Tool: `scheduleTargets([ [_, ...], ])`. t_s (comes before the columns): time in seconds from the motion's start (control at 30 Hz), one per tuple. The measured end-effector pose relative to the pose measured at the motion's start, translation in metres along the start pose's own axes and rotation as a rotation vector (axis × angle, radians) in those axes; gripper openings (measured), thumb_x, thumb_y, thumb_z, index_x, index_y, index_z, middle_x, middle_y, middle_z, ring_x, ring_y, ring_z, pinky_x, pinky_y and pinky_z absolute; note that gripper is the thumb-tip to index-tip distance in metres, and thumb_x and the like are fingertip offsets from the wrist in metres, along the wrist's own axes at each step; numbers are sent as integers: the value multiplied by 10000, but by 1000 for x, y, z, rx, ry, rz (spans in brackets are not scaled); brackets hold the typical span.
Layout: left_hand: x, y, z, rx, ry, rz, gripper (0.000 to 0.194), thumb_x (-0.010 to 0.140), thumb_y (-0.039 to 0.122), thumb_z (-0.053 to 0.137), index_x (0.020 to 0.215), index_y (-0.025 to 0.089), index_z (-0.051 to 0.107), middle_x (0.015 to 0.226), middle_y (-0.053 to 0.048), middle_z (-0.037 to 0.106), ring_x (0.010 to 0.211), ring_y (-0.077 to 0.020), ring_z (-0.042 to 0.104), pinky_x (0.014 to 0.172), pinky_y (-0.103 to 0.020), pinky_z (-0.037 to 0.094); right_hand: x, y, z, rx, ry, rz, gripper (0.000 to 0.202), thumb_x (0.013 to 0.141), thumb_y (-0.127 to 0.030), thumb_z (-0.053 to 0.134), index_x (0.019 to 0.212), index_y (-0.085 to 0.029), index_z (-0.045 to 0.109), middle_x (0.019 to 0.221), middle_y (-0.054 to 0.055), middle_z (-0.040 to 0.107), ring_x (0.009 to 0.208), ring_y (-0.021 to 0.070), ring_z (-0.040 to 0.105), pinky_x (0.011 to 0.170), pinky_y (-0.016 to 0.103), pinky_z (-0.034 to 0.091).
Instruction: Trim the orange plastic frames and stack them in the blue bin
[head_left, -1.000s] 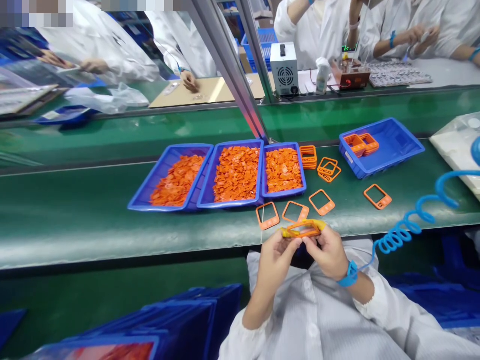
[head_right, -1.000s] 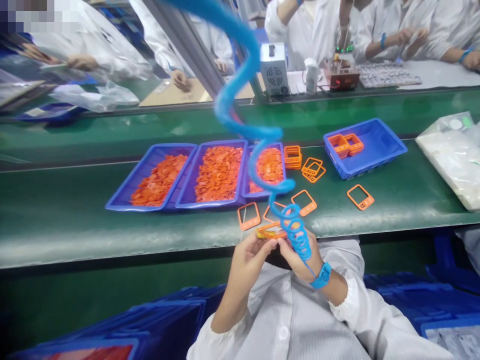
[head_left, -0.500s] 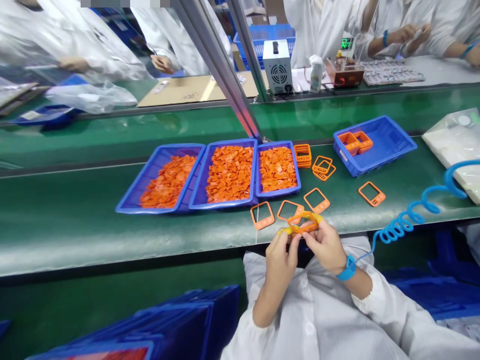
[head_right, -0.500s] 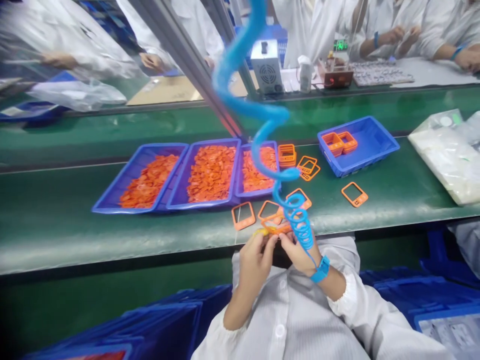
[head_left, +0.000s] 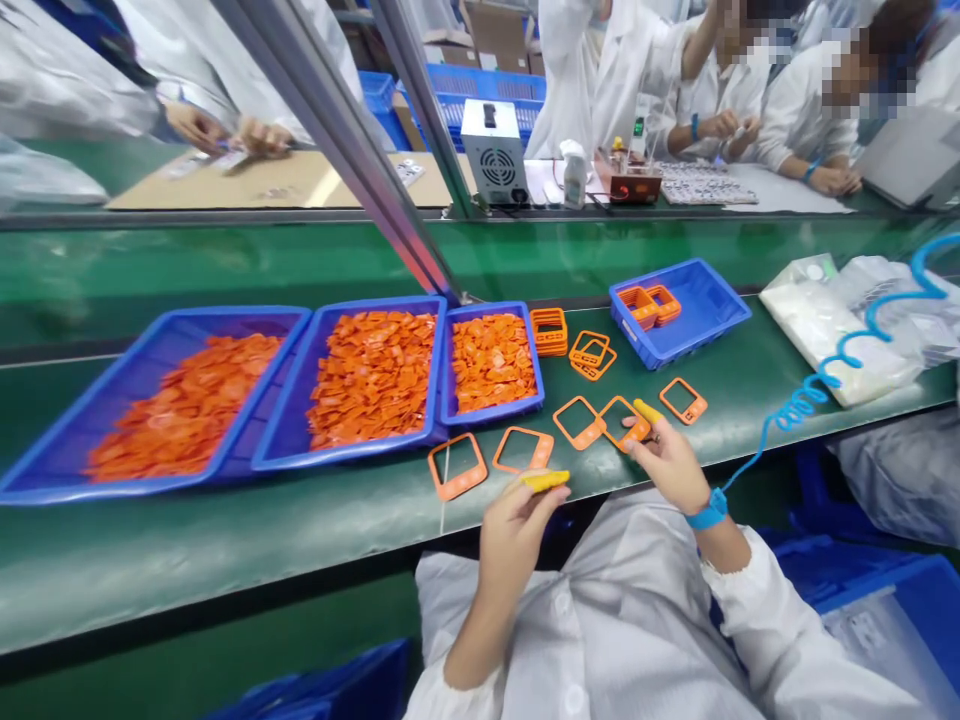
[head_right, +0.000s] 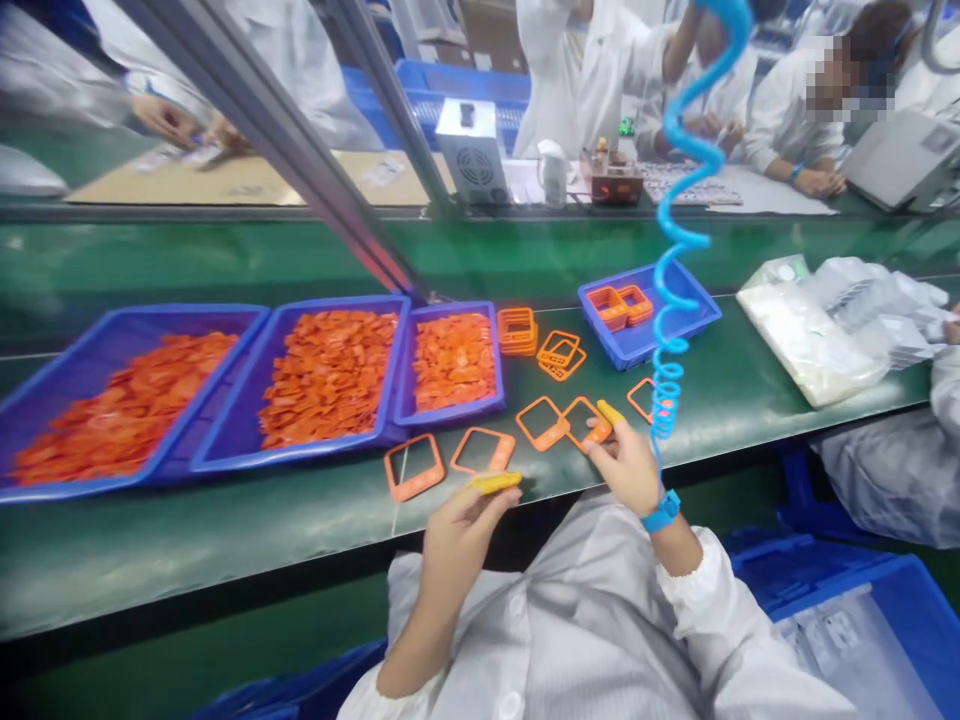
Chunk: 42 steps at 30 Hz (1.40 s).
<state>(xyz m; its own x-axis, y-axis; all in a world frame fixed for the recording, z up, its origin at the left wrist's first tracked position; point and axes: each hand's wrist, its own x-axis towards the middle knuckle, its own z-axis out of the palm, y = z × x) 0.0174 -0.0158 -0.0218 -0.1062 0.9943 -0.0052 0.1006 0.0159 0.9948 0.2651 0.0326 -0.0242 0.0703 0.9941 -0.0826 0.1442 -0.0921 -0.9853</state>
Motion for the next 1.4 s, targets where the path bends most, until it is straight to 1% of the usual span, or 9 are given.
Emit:
scheduleTargets([
  [0.1,0,-4,-1,-35,14,-33,177,896,370,869,1001,229,888,1043,-72,859,970,-244,834,915,-347,706,9,-6,-33,-210,59,-90,510,968,-449,765,1434,-240,749,1338,119,795,831,222,746,810,407,653],
  [0.2,-2,-9,2,-127,19,-100,295,900,399,870,1117,199,869,1108,-100,870,1025,-265,850,971,-394,712,20,-12,-72,-418,157,-202,472,1006,-492,700,1390,-230,778,1311,138,783,1091,310,739,983,489,617],
  [0.37,-3,-8,6,-222,-6,-104,310,918,386,859,1145,176,839,1123,-125,870,1068,-270,851,974,-391,715,41,3,-122,-874,186,-200,630,898,-586,782,1360,-158,756,1252,202,707,1200,410,648,1125,622,496],
  [0.5,-2,-5,6,-244,6,-106,275,923,371,857,1114,175,839,1083,-122,874,1033,-267,855,949,-379,713,51,18,-131,-921,93,-151,647,858,-595,814,1326,-158,721,1166,170,676,1127,385,624,1085,595,520],
  [0.7,-3,-1,4,-190,36,-6,174,932,375,851,918,202,857,1020,-110,867,991,-265,844,908,-358,709,53,6,-129,-811,155,-88,543,760,-629,862,1080,-224,696,1002,105,706,957,336,648,894,491,572],
  [0.83,-5,-1,5,-289,14,-28,216,931,403,860,950,189,838,1196,-145,862,1035,-275,851,952,-390,712,43,-15,-115,-552,173,-14,472,851,-648,784,1042,-222,713,765,34,714,682,255,646,687,412,542],
  [0.93,-5,-1,8,-332,8,-87,285,924,453,876,985,178,832,1186,-160,868,1016,-287,862,952,-408,718,28,-29,-85,-224,171,-36,465,860,-605,866,1072,-217,724,814,46,768,687,242,706,650,387,587],
  [1.2,-2,6,20,-169,130,72,232,980,409,842,1084,201,832,1057,-104,893,926,-272,882,864,-361,726,-26,-42,34,274,-46,0,385,946,-520,896,1205,-249,805,1191,103,853,1063,315,840,972,523,717],
  [1.4,2,8,26,-68,258,158,171,990,382,843,1076,236,864,1080,-77,893,962,-286,881,887,-381,719,-43,-47,67,282,-100,-28,378,993,-530,850,1243,-246,831,1278,112,846,1213,356,808,1118,588,661],
])
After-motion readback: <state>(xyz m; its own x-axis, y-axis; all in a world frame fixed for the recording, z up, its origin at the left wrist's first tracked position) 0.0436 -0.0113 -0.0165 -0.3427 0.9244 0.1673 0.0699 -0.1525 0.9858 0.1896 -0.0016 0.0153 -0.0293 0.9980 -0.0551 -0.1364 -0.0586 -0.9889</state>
